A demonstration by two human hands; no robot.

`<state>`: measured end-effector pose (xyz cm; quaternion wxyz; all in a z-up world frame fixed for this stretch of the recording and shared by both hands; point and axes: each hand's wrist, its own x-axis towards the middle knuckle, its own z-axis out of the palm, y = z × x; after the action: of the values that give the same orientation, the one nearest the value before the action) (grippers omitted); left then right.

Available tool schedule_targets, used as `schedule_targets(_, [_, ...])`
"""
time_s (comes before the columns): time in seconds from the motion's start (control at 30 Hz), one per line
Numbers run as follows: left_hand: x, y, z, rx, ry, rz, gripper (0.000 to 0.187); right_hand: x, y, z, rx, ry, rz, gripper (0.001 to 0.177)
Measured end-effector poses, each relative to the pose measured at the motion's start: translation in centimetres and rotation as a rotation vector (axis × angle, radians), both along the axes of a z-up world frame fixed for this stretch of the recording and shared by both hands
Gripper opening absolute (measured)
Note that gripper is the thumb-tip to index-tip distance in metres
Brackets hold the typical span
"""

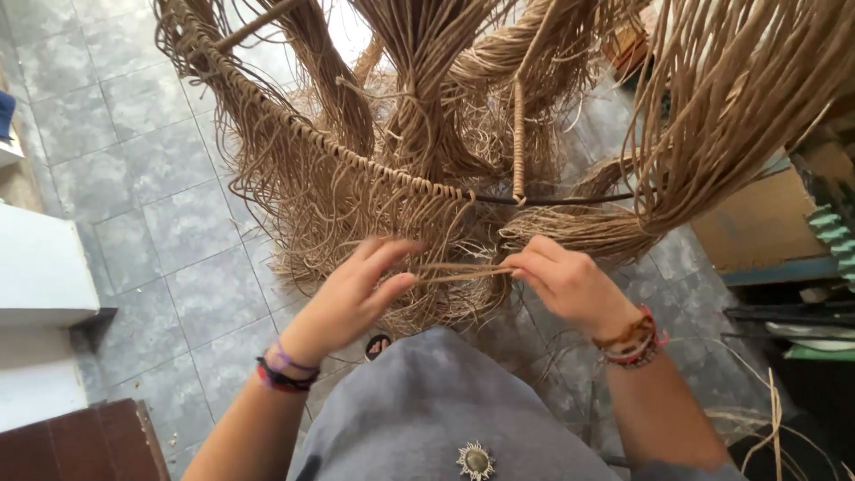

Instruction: Weaving and tying natural fiber strands onto a large frame to create a decorative furniture component.

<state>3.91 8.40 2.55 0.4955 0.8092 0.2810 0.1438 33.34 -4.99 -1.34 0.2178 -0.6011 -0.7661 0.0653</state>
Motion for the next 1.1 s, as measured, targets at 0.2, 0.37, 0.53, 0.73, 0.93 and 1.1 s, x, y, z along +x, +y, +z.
schedule_targets(0.2, [2.9, -1.9, 0.5, 0.742, -0.697, 0.294, 0.016, 0.5, 0.8, 1.3, 0.312, 0.247, -0.012, 0.018])
schedule_targets(0.37, [6.7, -3.9, -1.3, 0.623, -0.410, 0.142, 0.025, -1.8, 4.8, 2.5, 0.461, 0.247, -0.263, 0.012])
schedule_targets(0.53, [10.6, -3.4, -5.3, 0.373, 0.010, 0.067, 0.058, -3.2, 8.1, 3.0, 0.179, -0.112, -0.394, 0.016])
schedule_targets(0.73, [13.4, -3.7, -9.9, 0.551, 0.139, 0.269, 0.056, -2.5, 6.9, 4.5, 0.059, -0.311, -0.186, 0.015])
schedule_targets(0.93, [11.4, -3.9, -10.6, -0.036, -0.045, 0.407, 0.023, -5.1, 1.1, 0.2, 0.235, 0.575, -0.407, 0.046])
schedule_targets(1.1, [9.8, -7.3, -9.4, 0.284, 0.133, -0.041, 0.024, -3.7, -0.6, -3.5, -0.027, 0.958, -0.264, 0.028])
